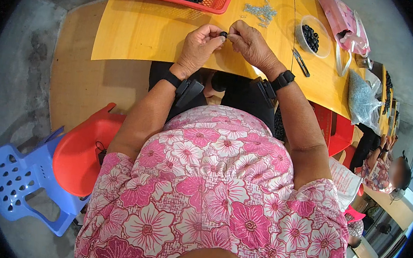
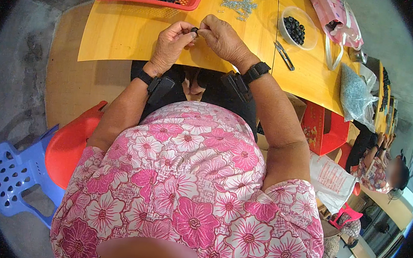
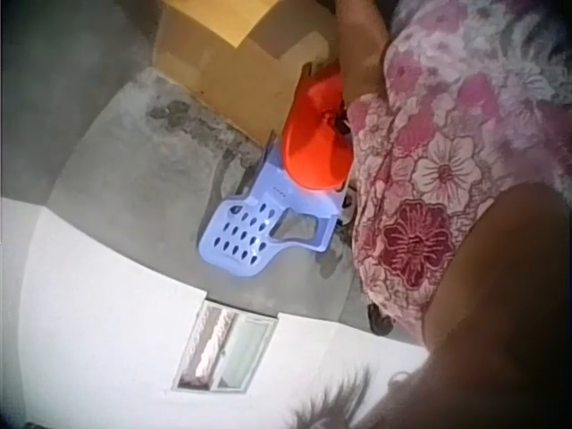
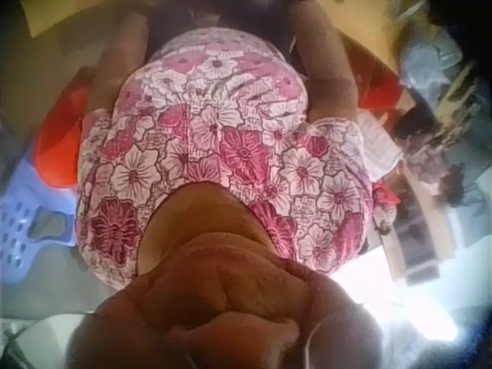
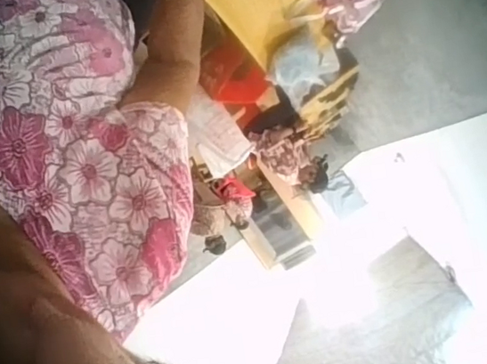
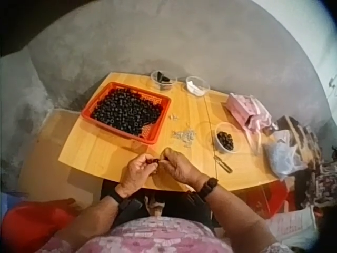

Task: The person picks up black plastic pieces and small metal inserts from the table and tray, then presses the metal inserts into the black plastic pieces by hand.

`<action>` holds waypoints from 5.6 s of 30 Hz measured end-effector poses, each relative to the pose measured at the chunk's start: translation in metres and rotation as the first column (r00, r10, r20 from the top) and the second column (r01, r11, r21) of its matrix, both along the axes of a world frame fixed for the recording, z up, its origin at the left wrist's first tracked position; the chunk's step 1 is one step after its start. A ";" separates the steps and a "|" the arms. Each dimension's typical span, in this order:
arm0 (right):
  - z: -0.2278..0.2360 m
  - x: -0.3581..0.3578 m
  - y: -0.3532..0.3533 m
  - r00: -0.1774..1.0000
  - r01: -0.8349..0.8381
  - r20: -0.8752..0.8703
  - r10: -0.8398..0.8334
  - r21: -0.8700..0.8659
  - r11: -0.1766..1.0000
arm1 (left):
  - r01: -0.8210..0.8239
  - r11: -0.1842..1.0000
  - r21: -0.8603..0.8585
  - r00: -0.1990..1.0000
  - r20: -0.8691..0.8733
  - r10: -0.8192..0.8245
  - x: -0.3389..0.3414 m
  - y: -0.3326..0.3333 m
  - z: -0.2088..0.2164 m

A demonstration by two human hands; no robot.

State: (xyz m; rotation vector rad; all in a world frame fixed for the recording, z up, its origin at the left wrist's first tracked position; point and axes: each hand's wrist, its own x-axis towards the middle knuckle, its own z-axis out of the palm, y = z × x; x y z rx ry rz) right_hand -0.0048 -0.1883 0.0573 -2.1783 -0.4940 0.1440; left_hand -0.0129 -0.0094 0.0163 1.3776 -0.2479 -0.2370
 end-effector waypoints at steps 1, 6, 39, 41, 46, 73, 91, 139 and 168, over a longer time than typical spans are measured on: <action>0.000 0.000 -0.001 1.000 0.001 0.000 -0.001 0.001 1.000 | -0.006 1.000 0.002 1.000 0.009 0.006 0.000 -0.001 0.000; 0.005 0.000 -0.001 0.990 -0.002 -0.141 -0.004 -0.038 0.999 | 0.003 1.000 0.031 0.999 0.052 -0.004 -0.001 0.000 0.000; -0.012 -0.015 0.009 0.896 0.267 -0.442 0.044 0.615 0.742 | 0.073 0.980 -0.187 0.990 -0.102 -0.094 0.005 0.007 -0.008; -0.010 -0.014 0.012 0.920 0.222 -0.390 0.033 0.589 0.777 | 0.077 0.971 -0.227 0.988 -0.110 -0.105 0.007 0.008 -0.009; -0.002 -0.013 0.021 0.973 0.174 -0.214 -0.090 0.413 0.894 | 0.121 0.964 -0.235 0.968 -0.188 -0.168 0.006 0.012 -0.010; 0.032 0.143 0.038 0.836 0.116 0.518 0.181 -0.489 0.864 | 0.109 0.766 -0.634 0.884 -0.291 -0.367 0.017 0.020 -0.016; 0.023 0.166 0.067 0.971 -0.001 0.123 0.205 -0.855 0.519 | 0.122 0.809 -0.575 0.897 -0.285 -0.338 0.016 0.022 -0.014; 0.015 0.174 0.071 0.979 0.018 0.118 0.166 -0.862 0.506 | 0.098 0.797 -0.596 0.898 -0.291 -0.329 0.022 0.018 -0.018; -0.021 -0.010 0.006 0.966 0.196 -0.235 -0.105 0.408 0.891 | 0.118 0.823 -0.556 0.939 -0.207 -0.275 0.023 0.015 -0.023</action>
